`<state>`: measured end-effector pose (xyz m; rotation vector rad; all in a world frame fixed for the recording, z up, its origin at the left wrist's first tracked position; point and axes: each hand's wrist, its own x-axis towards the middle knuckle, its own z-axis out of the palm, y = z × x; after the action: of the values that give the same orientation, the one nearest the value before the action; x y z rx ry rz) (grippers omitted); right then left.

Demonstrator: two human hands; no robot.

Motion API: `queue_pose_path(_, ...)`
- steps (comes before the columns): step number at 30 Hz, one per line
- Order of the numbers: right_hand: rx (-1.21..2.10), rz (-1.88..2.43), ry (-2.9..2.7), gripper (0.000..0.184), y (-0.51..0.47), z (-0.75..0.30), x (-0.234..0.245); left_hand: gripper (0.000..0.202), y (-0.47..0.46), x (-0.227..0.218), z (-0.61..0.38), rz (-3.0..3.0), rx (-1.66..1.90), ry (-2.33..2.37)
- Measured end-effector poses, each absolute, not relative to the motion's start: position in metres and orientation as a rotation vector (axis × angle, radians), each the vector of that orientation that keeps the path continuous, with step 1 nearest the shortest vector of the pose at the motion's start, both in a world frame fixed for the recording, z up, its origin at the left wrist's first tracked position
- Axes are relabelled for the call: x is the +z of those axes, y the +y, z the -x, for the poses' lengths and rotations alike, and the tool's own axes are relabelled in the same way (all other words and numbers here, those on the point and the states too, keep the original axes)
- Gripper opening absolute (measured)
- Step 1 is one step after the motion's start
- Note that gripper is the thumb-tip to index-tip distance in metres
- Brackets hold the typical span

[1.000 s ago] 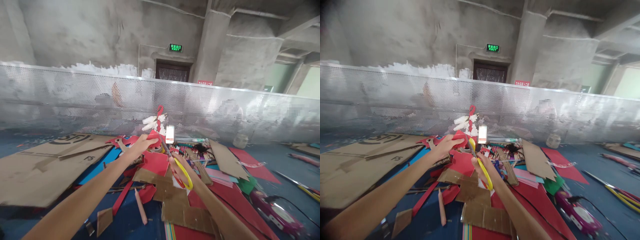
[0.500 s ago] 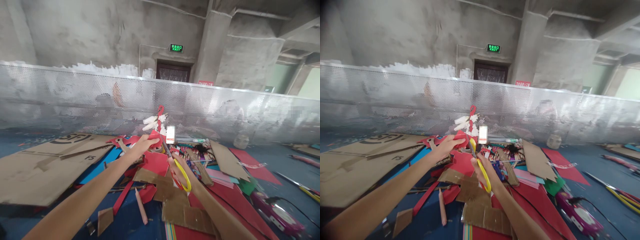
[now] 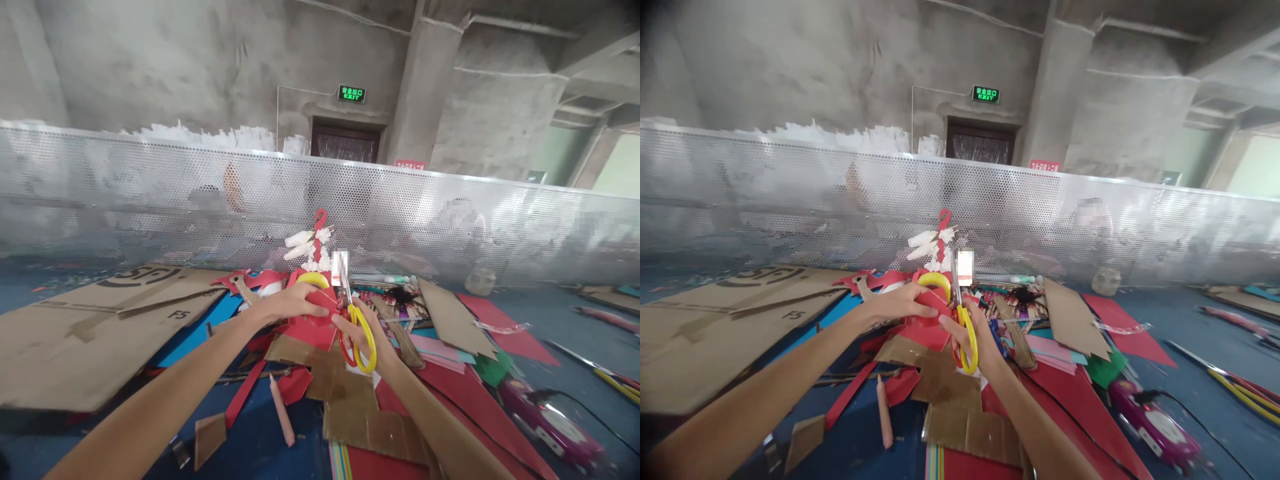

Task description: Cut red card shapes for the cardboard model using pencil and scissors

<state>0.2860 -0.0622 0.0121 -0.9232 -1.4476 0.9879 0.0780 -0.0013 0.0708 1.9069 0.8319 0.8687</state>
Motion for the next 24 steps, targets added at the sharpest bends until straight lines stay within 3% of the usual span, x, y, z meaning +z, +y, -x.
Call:
queue_pose_path(5, 0.971, 0.876, -1.395, 0.043, -0.063, -0.289, 0.017, 0.023, -0.005, 0.071, -0.086, -2.023, 0.608, 0.783)
queue_pose_path(17, 0.988, 0.917, -1.386, 0.038, -0.069, -0.295, 0.027, 0.024, -0.010, 0.063, -0.109, -1.961, 1.079, 0.949)
queue_pose_path(24, 1.171, 0.909, -1.728, 0.045, -0.071, -0.312, 0.027, 0.028, 0.006, 0.083, -0.071, -1.676, 1.033, 0.959)
